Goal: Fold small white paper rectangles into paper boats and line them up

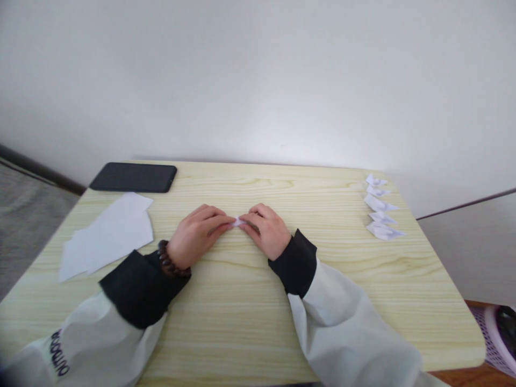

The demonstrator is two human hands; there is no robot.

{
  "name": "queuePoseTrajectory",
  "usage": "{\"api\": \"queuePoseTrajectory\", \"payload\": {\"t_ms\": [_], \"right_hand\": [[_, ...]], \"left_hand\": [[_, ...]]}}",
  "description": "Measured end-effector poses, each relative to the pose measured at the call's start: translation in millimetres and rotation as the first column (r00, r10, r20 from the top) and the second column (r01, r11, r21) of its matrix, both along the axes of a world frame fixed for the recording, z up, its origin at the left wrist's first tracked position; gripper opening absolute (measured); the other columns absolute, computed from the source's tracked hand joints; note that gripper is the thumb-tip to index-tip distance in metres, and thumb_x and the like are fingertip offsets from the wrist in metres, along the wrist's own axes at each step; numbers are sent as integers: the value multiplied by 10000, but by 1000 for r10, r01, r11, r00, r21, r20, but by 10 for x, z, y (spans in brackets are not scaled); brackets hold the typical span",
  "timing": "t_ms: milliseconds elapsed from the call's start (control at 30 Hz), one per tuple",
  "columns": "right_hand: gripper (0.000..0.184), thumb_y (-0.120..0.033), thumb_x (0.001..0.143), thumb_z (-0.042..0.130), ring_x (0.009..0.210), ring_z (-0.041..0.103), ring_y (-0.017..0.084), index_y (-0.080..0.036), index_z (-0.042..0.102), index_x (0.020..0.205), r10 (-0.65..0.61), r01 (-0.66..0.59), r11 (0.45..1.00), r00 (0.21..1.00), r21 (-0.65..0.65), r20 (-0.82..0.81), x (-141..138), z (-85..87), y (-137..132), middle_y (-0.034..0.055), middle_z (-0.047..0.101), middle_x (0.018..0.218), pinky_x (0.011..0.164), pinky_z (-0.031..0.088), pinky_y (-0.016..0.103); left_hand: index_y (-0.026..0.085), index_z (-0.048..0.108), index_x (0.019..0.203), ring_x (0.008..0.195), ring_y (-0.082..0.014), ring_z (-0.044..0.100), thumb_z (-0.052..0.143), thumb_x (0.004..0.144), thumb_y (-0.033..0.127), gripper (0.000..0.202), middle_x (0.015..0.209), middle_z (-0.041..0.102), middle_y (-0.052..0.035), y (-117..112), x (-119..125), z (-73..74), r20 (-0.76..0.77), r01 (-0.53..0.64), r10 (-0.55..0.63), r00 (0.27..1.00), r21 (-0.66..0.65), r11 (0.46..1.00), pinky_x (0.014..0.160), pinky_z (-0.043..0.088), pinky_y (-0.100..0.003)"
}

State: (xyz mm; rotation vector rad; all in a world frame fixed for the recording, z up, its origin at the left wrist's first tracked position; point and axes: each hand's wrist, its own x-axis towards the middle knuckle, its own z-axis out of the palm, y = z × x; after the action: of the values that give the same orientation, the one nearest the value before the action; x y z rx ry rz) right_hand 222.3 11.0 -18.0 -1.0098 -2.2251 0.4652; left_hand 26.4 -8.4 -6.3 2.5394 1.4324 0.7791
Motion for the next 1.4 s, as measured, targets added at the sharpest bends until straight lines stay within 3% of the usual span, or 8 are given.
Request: {"api": "queuePoseTrajectory", "payload": {"t_ms": [200, 400, 667, 967, 1167, 1400], "right_hand": [[219, -268, 924, 459, 794, 599, 150, -169, 654, 933, 48, -49, 998, 999, 40, 21, 9, 37, 22, 58, 634, 846, 731, 501, 266], [156, -230, 906, 492, 699, 590, 125, -168, 626, 955, 56, -49, 986, 998, 160, -36, -14, 74, -37, 46, 634, 802, 639, 491, 230], [93, -149, 866, 538, 740, 558, 121, -175, 601, 931, 98, -60, 961, 987, 269, -131, -38, 110, -101, 49, 577, 834, 641, 487, 228], [49, -176, 836, 574, 723, 552, 121, -181, 596, 879, 104, -74, 954, 991, 289, -87, -9, 132, -114, 39, 546, 821, 615, 478, 237], [65, -181, 878, 521, 711, 552, 120, -178, 584, 888, 87, -73, 961, 995, 267, -43, -16, 122, -121, 47, 557, 831, 595, 466, 236], [61, -161, 866, 534, 631, 515, 96, -177, 590, 850, 35, 4, 974, 985, 225, -166, -22, 179, -145, 38, 538, 801, 538, 459, 218]], "left_hand": [[173, 670, 882, 775, -159, 573, 510, 885, 232, 171, 810, 661, -44, 16, 28, 15, -26, 0, 4, 1000, 130, 992, 711, 475, -278], [163, 644, 855, 763, -155, 565, 532, 854, 182, 114, 802, 653, -44, -7, 48, 69, 30, 43, -53, 998, 270, 962, 711, 479, -287], [175, 629, 814, 750, -153, 572, 599, 783, 179, 43, 777, 649, -38, -35, 48, 124, 132, 73, -120, 984, 319, 945, 697, 475, -294], [176, 592, 760, 726, -150, 581, 616, 745, 121, 62, 734, 651, -16, -62, 70, 148, 114, 126, -178, 977, 366, 922, 673, 458, -291], [185, 591, 754, 739, -144, 584, 592, 769, 137, 50, 732, 651, -11, -60, 62, 146, 96, 109, -151, 984, 347, 931, 684, 454, -286], [171, 605, 786, 729, -153, 580, 624, 746, 144, 52, 765, 644, -36, -71, 61, 152, 197, 35, -106, 975, 332, 943, 683, 481, -304]]}}
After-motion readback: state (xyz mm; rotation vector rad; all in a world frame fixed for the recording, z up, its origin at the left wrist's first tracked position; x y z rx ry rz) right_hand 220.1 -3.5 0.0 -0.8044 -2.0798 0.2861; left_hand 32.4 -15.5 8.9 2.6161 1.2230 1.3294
